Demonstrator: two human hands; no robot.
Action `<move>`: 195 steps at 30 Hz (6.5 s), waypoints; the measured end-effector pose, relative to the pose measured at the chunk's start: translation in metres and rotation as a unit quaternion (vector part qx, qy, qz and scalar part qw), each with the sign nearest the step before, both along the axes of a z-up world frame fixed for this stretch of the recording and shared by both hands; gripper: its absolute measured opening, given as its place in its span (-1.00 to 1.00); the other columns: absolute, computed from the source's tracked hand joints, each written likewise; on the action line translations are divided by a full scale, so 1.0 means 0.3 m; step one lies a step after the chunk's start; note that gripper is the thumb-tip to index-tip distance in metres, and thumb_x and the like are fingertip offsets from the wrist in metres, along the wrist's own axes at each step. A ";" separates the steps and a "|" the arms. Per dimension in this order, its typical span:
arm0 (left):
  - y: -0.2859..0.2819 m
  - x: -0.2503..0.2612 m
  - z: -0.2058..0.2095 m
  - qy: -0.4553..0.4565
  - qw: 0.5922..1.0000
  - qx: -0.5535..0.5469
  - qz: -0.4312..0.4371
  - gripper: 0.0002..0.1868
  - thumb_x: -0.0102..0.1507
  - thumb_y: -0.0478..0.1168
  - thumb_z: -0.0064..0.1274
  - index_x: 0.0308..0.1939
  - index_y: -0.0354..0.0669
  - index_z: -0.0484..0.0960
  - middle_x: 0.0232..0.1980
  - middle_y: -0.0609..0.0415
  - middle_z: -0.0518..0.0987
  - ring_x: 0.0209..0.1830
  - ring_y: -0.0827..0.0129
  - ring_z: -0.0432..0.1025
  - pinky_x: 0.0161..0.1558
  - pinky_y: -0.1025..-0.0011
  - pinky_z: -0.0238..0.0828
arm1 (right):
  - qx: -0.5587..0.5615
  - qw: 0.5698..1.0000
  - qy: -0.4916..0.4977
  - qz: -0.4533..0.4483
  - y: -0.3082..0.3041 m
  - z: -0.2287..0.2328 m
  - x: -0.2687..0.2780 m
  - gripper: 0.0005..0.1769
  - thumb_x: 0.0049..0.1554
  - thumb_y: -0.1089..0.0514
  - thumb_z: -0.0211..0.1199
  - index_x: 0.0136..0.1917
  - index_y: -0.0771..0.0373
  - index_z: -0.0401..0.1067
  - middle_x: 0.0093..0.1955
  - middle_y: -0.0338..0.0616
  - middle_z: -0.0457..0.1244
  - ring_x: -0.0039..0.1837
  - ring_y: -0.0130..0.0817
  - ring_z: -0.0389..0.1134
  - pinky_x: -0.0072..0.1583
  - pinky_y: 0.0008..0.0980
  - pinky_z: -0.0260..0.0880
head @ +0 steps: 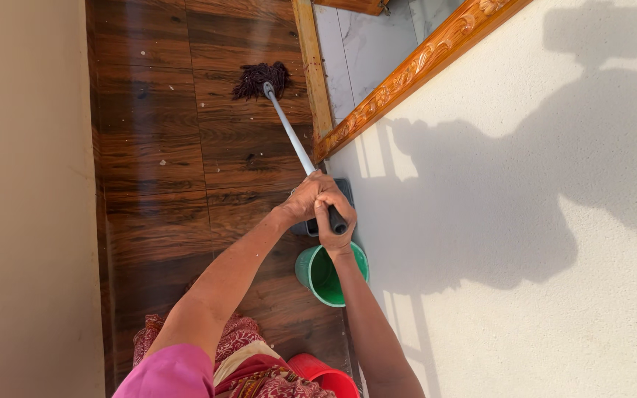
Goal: The person mops the floor of a balcony using a string mop and buckets of water, dipping and wringing the mop by hand before scrubbing the tiles.
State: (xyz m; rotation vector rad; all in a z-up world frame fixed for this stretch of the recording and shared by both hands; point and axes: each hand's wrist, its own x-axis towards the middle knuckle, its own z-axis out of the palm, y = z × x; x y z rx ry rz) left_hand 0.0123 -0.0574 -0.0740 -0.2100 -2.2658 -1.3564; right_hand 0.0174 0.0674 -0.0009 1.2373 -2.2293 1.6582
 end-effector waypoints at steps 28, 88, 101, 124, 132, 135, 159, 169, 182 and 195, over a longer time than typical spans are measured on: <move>0.281 -0.093 0.027 -0.060 0.992 -0.017 -0.114 -0.83 -0.04 -0.34 0.32 -0.42 -0.11 0.64 -0.30 0.06 0.59 -0.12 0.13 0.46 0.03 0.24 0.38 | -0.259 0.953 -0.125 -0.092 0.256 0.014 0.032 -0.89 0.21 0.44 0.04 -0.01 0.34 0.33 -0.28 -0.19 0.15 -0.18 -0.45 0.14 0.10 -0.33 0.31; -0.314 0.314 0.027 -0.132 0.949 -0.074 0.278 -0.78 0.13 -0.15 0.14 -0.54 -0.19 0.61 -0.38 -0.03 0.59 -0.15 0.04 0.45 0.18 0.13 0.30 | -0.091 0.961 -0.151 0.214 -0.323 0.048 0.179 -0.92 0.21 0.40 0.13 0.00 0.39 0.40 -0.14 -0.09 0.32 -0.21 -0.49 0.21 -0.10 -0.51 0.26; -0.063 0.610 0.218 -0.070 0.932 0.029 0.356 -0.64 0.22 -0.26 0.20 -0.62 -0.27 0.44 -0.50 -0.02 0.48 -0.36 0.08 0.40 -0.06 0.14 0.39 | -0.118 0.880 -0.294 0.354 -0.076 0.346 0.451 -0.70 0.38 0.12 0.10 -0.03 0.44 0.44 -0.18 -0.03 0.27 -0.22 -0.48 0.14 -0.18 -0.49 0.13; -0.981 0.459 -0.269 -0.092 0.934 -0.029 0.343 -0.76 -0.04 -0.33 0.33 -0.37 -0.19 0.57 -0.21 0.08 0.53 -0.07 0.15 0.38 0.10 0.22 0.31 | 0.004 0.948 -0.119 0.294 -0.961 -0.182 0.295 -0.79 0.34 0.21 0.05 0.00 0.37 0.44 -0.22 -0.18 0.26 -0.18 -0.44 0.24 -0.11 -0.43 0.26; -0.654 0.558 -0.234 -0.094 0.930 0.068 0.348 -0.61 -0.06 -0.13 0.50 -0.33 -0.18 0.62 -0.19 0.11 0.51 0.12 0.17 0.38 0.45 -0.02 -0.08 | 0.065 0.938 -0.068 0.334 -0.666 -0.188 0.365 -0.85 0.32 0.23 0.10 0.02 0.30 0.47 -0.16 -0.12 0.35 -0.14 -0.40 0.32 -0.07 -0.39 0.34; -0.479 0.556 -0.231 -0.108 0.939 0.030 0.324 -0.58 -0.11 -0.07 0.48 -0.36 -0.19 0.62 -0.19 0.11 0.53 0.20 0.11 0.34 0.48 -0.06 -0.15 | 0.098 0.944 -0.087 0.304 -0.444 -0.172 0.349 -0.85 0.28 0.26 0.14 -0.03 0.34 0.51 -0.24 -0.15 0.27 -0.24 -0.44 0.23 -0.15 -0.42 0.24; -0.153 0.383 0.086 -0.104 0.988 0.027 0.110 -0.63 0.06 -0.20 0.27 -0.58 -0.20 0.34 -0.46 0.07 0.44 -0.26 0.21 0.34 0.11 0.31 0.40 | -0.150 0.957 -0.080 0.235 -0.125 0.160 0.288 -0.85 0.19 0.24 0.16 -0.15 0.40 0.36 -0.26 -0.09 0.24 -0.22 -0.37 0.23 -0.13 -0.42 0.26; -0.338 0.353 -0.167 -0.007 0.954 0.066 0.293 -0.61 0.27 -0.26 0.10 0.17 -0.20 0.45 0.27 -0.06 0.42 0.40 -0.03 0.26 0.38 0.09 0.19 | 0.020 0.974 0.010 0.227 -0.442 -0.059 0.177 -0.88 0.11 0.29 0.15 -0.05 0.32 0.43 -0.21 -0.12 0.29 -0.19 -0.32 0.31 -0.08 -0.38 0.28; 0.340 0.380 -0.040 -0.044 0.997 -0.043 0.039 -0.69 -0.04 -0.24 0.33 -0.44 -0.06 0.43 -0.25 0.15 0.46 0.09 0.24 0.40 0.56 -0.19 -0.30 | -0.047 0.974 -0.178 0.129 0.403 0.133 0.337 -0.86 0.11 0.46 -0.01 -0.14 0.43 0.38 -0.21 -0.06 0.23 -0.11 -0.32 0.24 0.01 -0.33 0.29; 0.081 0.290 0.028 -0.085 0.993 -0.039 0.076 -0.64 -0.06 -0.20 0.40 -0.40 -0.09 0.46 0.01 0.05 0.47 0.30 0.10 0.27 0.55 -0.15 -0.26 | -0.148 0.977 -0.099 0.120 0.085 0.055 0.237 -0.88 0.08 0.49 -0.04 -0.16 0.46 0.32 -0.24 -0.06 0.23 -0.20 -0.37 0.23 -0.09 -0.39 0.29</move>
